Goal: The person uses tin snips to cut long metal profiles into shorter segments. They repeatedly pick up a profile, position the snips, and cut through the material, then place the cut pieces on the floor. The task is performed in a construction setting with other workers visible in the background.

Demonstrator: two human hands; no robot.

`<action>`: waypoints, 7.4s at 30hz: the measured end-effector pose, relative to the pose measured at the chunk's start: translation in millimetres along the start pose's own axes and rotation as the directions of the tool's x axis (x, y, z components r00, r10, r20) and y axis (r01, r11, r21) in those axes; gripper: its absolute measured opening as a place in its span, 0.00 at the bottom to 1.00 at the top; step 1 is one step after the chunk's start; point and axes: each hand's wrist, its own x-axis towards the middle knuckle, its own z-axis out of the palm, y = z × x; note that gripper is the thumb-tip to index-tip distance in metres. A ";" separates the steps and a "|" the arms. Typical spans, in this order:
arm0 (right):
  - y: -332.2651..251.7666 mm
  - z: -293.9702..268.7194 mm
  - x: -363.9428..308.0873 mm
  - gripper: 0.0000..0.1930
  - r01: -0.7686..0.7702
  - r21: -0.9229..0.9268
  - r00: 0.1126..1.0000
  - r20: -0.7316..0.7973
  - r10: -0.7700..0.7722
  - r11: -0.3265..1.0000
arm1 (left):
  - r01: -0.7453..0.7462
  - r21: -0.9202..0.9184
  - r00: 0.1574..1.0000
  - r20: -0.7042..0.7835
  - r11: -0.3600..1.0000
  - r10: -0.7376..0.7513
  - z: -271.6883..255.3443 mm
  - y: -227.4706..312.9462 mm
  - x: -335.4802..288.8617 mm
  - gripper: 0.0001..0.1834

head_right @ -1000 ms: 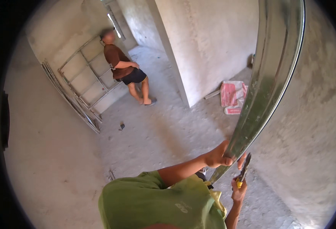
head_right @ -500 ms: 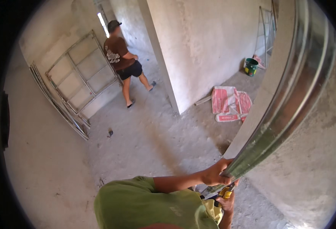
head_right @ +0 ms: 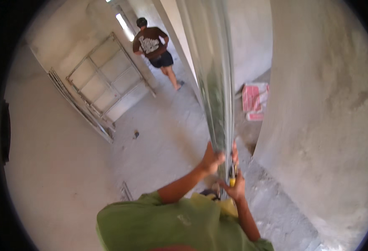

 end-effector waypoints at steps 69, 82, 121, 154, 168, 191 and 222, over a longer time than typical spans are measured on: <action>372.6 95.2 344.6 0.16 -0.301 -0.464 0.925 0.072 0.374 0.833 | 0.404 0.072 0.802 -0.507 0.912 -0.315 -516.6 -22.4 109.4 0.12; 369.8 -6.7 628.0 0.15 -0.782 -0.067 0.617 0.062 0.785 0.620 | 0.515 -0.047 0.789 -0.363 0.856 -0.495 -499.6 -227.3 336.8 0.08; 614.8 -667.4 754.5 0.15 -0.523 0.852 -0.246 -0.156 0.957 0.004 | -0.013 0.326 0.999 0.052 0.945 -0.004 -40.6 -422.6 1439.9 0.03; 868.4 -1343.9 1130.6 0.13 -0.923 0.381 -0.112 -0.417 0.902 0.061 | -0.223 0.590 0.793 -0.352 0.776 0.497 162.6 -995.6 2174.8 0.13; 998.1 -1678.3 1423.1 0.11 -0.657 0.686 0.015 -0.402 0.915 0.312 | -0.197 0.500 0.960 -0.078 0.843 0.270 237.7 -1062.8 2353.7 0.09; 1054.1 -1766.2 1477.3 0.21 -0.916 -0.318 0.371 -0.437 0.819 0.245 | -0.150 0.330 0.983 -0.050 0.932 0.176 441.2 -1110.5 2514.8 0.03; 1100.5 -2041.2 1309.3 0.21 -0.817 0.563 -0.078 -0.325 0.942 0.126 | -0.327 0.077 0.945 0.048 0.942 0.324 861.0 -1285.7 2637.3 0.04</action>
